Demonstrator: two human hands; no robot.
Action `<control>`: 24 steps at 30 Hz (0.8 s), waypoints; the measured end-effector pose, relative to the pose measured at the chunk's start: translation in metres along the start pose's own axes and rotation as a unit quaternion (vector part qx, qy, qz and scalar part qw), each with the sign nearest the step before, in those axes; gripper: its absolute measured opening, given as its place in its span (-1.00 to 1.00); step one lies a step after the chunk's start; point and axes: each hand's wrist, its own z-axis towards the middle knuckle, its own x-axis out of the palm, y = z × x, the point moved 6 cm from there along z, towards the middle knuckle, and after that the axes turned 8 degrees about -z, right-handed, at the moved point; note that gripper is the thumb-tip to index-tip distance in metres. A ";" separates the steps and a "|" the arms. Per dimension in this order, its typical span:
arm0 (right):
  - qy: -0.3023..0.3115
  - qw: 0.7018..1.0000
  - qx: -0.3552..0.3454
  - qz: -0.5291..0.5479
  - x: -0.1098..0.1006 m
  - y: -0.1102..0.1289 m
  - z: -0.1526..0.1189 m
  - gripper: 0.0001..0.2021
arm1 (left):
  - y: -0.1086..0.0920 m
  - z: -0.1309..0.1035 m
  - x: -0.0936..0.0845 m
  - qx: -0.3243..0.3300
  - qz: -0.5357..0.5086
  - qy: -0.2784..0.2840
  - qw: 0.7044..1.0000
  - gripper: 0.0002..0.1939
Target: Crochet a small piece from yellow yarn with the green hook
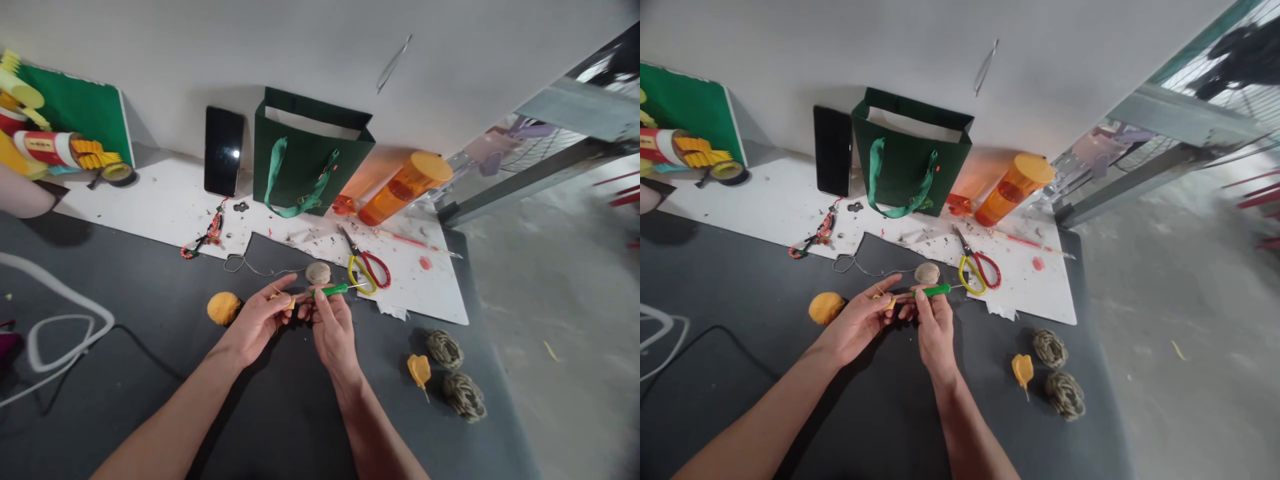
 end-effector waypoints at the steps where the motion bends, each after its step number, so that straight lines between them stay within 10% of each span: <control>1: 0.000 1.000 0.000 0.002 0.000 0.000 0.000 -0.63 | 0.000 0.000 0.000 0.006 0.005 0.004 1.000 -0.51; 24: -0.010 0.999 -0.033 0.015 -0.003 0.005 0.000 -0.66 | -0.009 -0.002 0.007 0.081 0.092 0.047 0.991 -0.42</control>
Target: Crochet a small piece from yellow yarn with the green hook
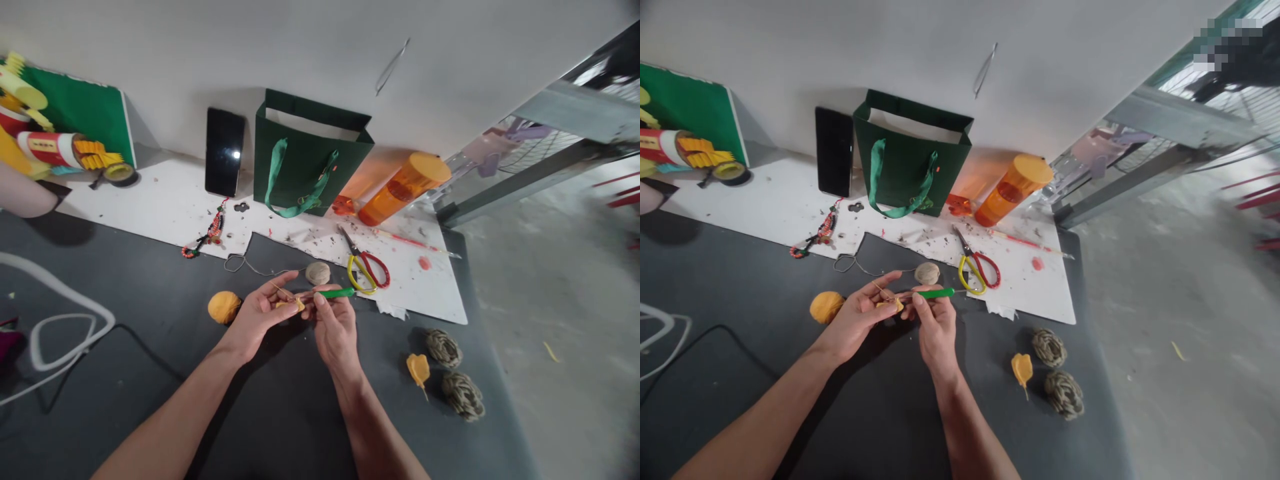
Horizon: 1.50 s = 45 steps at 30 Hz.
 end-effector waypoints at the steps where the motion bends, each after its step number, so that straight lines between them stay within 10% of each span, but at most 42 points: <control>1: 0.001 1.000 -0.001 0.003 0.000 0.000 0.000 -0.67 | 0.000 0.000 -0.001 0.002 0.003 -0.001 1.000 -0.38; 13: 0.028 0.999 -0.027 0.005 0.000 0.000 0.000 -0.72 | -0.001 -0.002 -0.001 -0.020 -0.007 -0.011 1.000 0.12; 45: 0.066 0.996 0.020 0.052 0.003 0.001 0.002 -0.69 | 0.001 0.000 -0.005 -0.042 0.011 0.012 0.999 0.14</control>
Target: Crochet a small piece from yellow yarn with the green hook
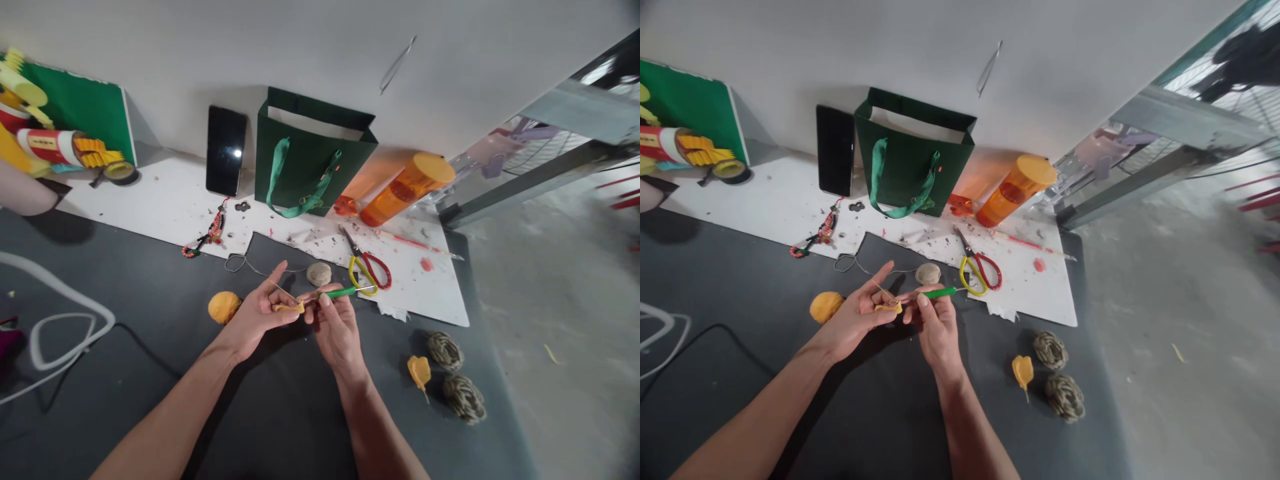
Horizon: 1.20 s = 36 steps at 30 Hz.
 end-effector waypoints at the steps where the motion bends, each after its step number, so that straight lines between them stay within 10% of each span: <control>1: -0.001 1.000 0.000 0.002 0.000 0.000 0.000 -0.69 | 0.000 0.000 0.000 0.001 0.001 0.000 1.000 0.12; 36: -0.004 0.997 -0.059 -0.053 0.002 0.007 0.000 -0.71 | -0.008 0.003 -0.005 0.040 0.040 -0.003 0.998 0.02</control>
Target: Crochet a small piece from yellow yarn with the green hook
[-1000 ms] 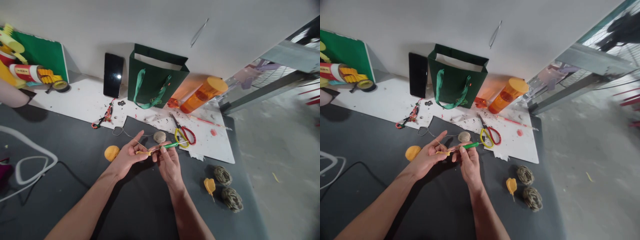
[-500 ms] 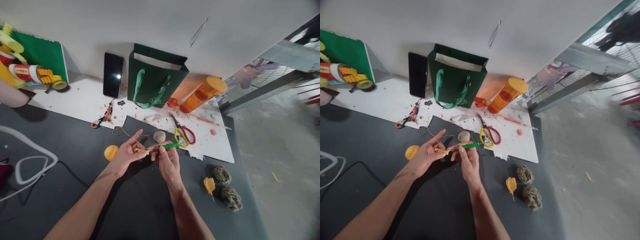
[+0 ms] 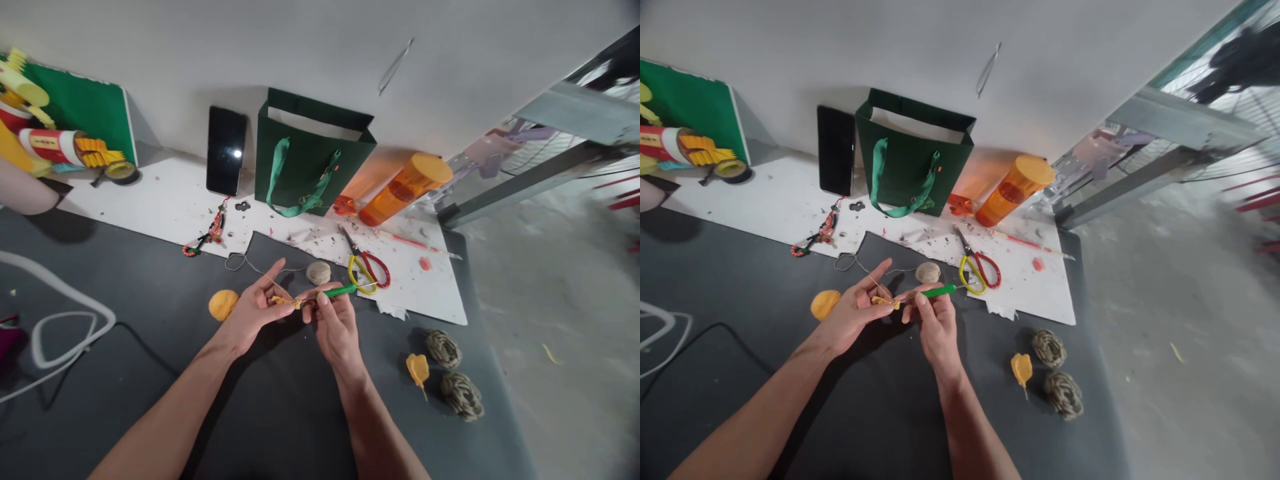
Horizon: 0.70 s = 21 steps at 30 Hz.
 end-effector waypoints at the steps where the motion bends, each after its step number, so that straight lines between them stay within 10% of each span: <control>1: -0.008 1.000 -0.017 -0.018 -0.001 0.002 -0.001 -0.73 | -0.001 0.000 0.001 0.001 0.001 0.000 1.000 0.02; 11: -0.045 0.929 -0.234 -0.283 0.001 0.017 -0.020 -0.82 | 0.001 -0.003 0.008 0.047 -0.007 -0.010 0.999 0.07; 21: -0.047 0.999 -0.017 0.011 -0.001 -0.005 -0.007 -0.82 | 0.014 -0.006 0.011 -0.079 -0.104 -0.009 0.991 0.06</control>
